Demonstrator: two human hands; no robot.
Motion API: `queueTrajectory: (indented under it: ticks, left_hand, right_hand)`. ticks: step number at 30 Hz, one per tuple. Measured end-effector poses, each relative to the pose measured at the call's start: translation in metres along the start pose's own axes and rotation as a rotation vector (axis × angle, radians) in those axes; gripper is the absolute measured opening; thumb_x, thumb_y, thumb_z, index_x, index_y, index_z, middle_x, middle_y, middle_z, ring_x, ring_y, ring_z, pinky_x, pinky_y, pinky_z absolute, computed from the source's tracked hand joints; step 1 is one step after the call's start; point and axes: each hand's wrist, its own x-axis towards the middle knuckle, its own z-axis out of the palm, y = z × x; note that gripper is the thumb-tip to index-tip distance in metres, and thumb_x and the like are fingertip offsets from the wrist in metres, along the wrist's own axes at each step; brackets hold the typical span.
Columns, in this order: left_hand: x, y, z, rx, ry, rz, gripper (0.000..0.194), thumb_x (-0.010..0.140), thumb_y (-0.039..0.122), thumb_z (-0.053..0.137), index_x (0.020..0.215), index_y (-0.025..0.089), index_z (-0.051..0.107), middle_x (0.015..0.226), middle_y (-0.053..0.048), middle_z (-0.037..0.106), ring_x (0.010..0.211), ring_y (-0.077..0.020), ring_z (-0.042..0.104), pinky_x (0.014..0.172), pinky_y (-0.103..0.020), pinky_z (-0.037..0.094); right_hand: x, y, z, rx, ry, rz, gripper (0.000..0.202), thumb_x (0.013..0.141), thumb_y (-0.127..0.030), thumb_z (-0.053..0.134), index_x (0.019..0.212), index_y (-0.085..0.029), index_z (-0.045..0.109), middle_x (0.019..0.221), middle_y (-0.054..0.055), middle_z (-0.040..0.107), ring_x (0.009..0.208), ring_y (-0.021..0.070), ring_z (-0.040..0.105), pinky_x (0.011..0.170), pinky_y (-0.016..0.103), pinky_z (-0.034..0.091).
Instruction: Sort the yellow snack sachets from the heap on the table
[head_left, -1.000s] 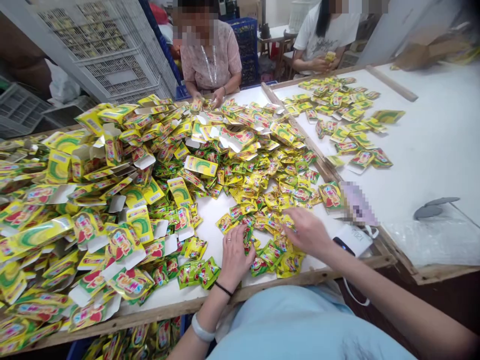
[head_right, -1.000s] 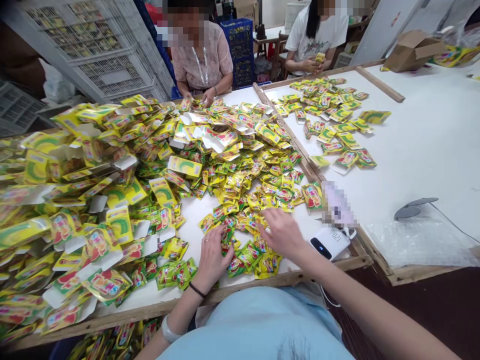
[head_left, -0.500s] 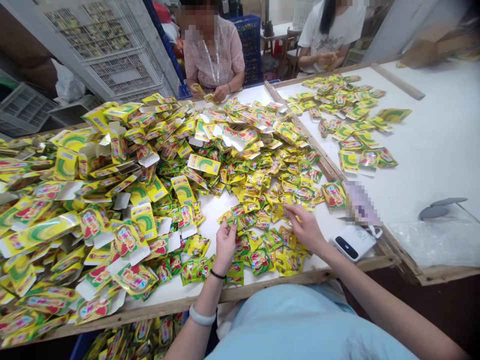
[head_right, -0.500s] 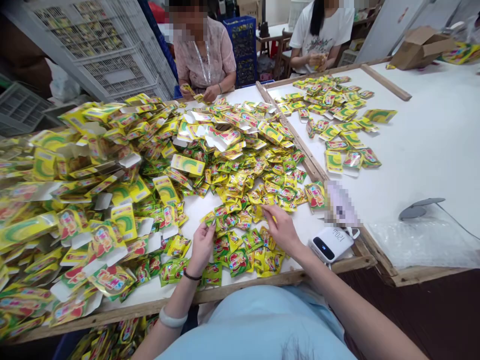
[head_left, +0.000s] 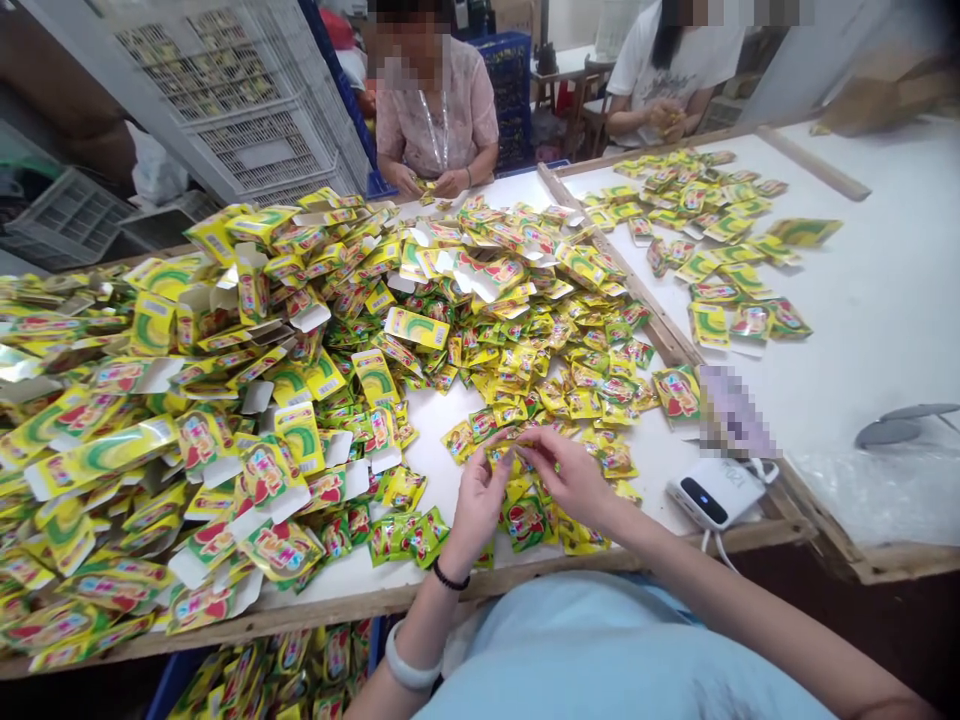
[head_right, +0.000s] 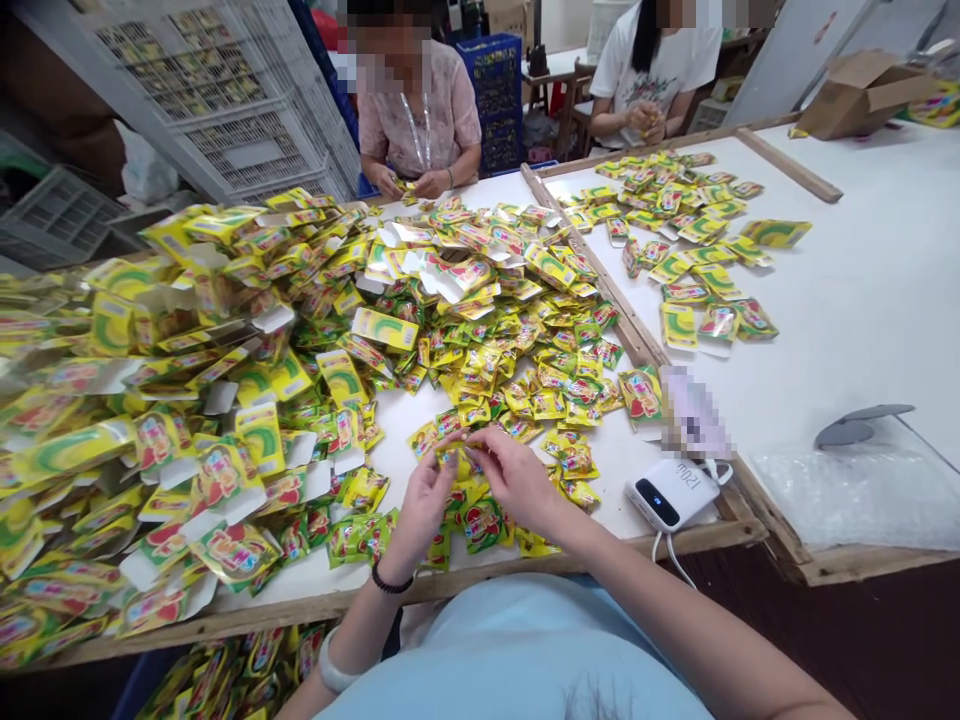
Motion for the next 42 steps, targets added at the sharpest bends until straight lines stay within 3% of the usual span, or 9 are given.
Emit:
queueTrajectory:
  ticks: [5, 12, 16, 21, 29, 32, 35, 37, 42]
  left_hand:
    - [-0.003, 0.01, 0.012, -0.172, 0.014, 0.114, 0.04, 0.09, 0.037, 0.046, 0.127, 0.02, 0.047, 0.124, -0.009, 0.057, 0.116, -0.0209, 0.052, 0.103, -0.037, 0.038]
    - [-0.009, 0.004, 0.012, 0.134, -0.035, 0.257, 0.043, 0.093, 0.032, 0.036, 0.136, 0.026, 0.04, 0.148, -0.006, 0.033, 0.141, -0.0206, 0.016, 0.115, -0.042, 0.017]
    - [0.003, 0.007, -0.022, 0.485, -0.02, 0.343, 0.046, 0.094, 0.032, 0.029, 0.139, 0.021, 0.035, 0.147, -0.009, 0.034, 0.139, -0.02, 0.024, 0.114, -0.041, 0.02]
    - [0.025, 0.0, -0.091, 1.184, 0.549, 0.163, 0.069, 0.081, 0.04, 0.052, 0.134, -0.001, 0.035, 0.14, -0.03, 0.033, 0.135, -0.0416, 0.022, 0.108, -0.057, 0.018]
    - [0.029, 0.002, -0.133, 1.268, 0.415, -0.056, 0.057, 0.088, 0.037, 0.033, 0.14, 0.014, 0.032, 0.113, -0.022, 0.062, 0.089, -0.0379, 0.064, 0.073, -0.047, 0.048]
    - [0.017, 0.016, -0.125, 1.034, 0.384, 0.09, 0.059, 0.086, 0.042, 0.039, 0.14, 0.022, 0.032, 0.118, -0.015, 0.062, 0.096, -0.035, 0.063, 0.078, -0.044, 0.048]
    - [0.008, 0.026, -0.098, 0.718, 0.102, 0.197, 0.058, 0.08, 0.044, 0.052, 0.134, 0.027, 0.042, 0.122, -0.009, 0.061, 0.109, -0.0295, 0.058, 0.084, -0.035, 0.049]
    - [0.004, 0.027, -0.072, 0.553, -0.043, 0.201, 0.053, 0.078, 0.041, 0.058, 0.128, 0.027, 0.049, 0.123, -0.007, 0.061, 0.115, -0.0261, 0.055, 0.09, -0.031, 0.046]
    - [0.002, 0.021, -0.011, 0.031, 0.27, 0.085, 0.072, 0.075, 0.042, 0.065, 0.138, 0.029, 0.032, 0.134, -0.007, 0.052, 0.122, -0.0218, 0.049, 0.097, -0.028, 0.043]
  right_hand:
    - [-0.003, 0.006, 0.006, 0.29, 0.122, 0.218, 0.048, 0.084, -0.039, 0.059, 0.125, -0.024, 0.038, 0.11, 0.008, 0.054, 0.089, 0.0175, 0.057, 0.07, 0.029, 0.052]
    - [-0.002, 0.008, -0.002, 0.52, -0.213, 0.28, 0.028, 0.08, -0.045, 0.062, 0.09, -0.02, 0.063, 0.075, 0.001, 0.063, 0.076, 0.0177, 0.059, 0.071, 0.032, 0.052]
    - [-0.001, 0.008, -0.01, 0.502, -0.184, 0.262, 0.025, 0.079, -0.042, 0.063, 0.089, -0.019, 0.065, 0.078, 0.001, 0.064, 0.075, 0.0169, 0.059, 0.073, 0.031, 0.049]
    - [-0.007, 0.014, -0.018, 0.415, -0.079, 0.313, 0.024, 0.081, -0.04, 0.062, 0.083, -0.017, 0.062, 0.073, -0.001, 0.059, 0.067, 0.0122, 0.052, 0.063, 0.024, 0.042]
    - [-0.012, 0.023, -0.024, 0.418, -0.095, 0.3, 0.028, 0.08, -0.044, 0.063, 0.08, -0.015, 0.062, 0.071, -0.003, 0.059, 0.065, 0.0107, 0.053, 0.06, 0.022, 0.042]
    - [-0.01, 0.017, -0.026, 0.392, -0.141, 0.215, 0.026, 0.079, -0.042, 0.064, 0.082, -0.016, 0.064, 0.105, 0.004, 0.063, 0.099, 0.0179, 0.058, 0.083, 0.029, 0.045]
    - [-0.005, 0.006, -0.027, 0.315, -0.218, 0.048, 0.021, 0.079, -0.036, 0.066, 0.091, -0.019, 0.067, 0.14, 0.006, 0.041, 0.13, 0.0212, 0.036, 0.106, 0.035, 0.031]
    - [-0.003, -0.001, -0.026, 0.262, -0.218, -0.027, 0.021, 0.081, -0.033, 0.064, 0.098, -0.021, 0.067, 0.134, 0.006, 0.047, 0.127, 0.0186, 0.04, 0.105, 0.035, 0.033]
    - [-0.008, -0.009, -0.027, -0.027, 0.054, -0.18, 0.02, 0.086, -0.025, 0.057, 0.103, -0.015, 0.063, 0.113, 0.012, 0.055, 0.11, 0.0168, 0.052, 0.093, 0.031, 0.046]
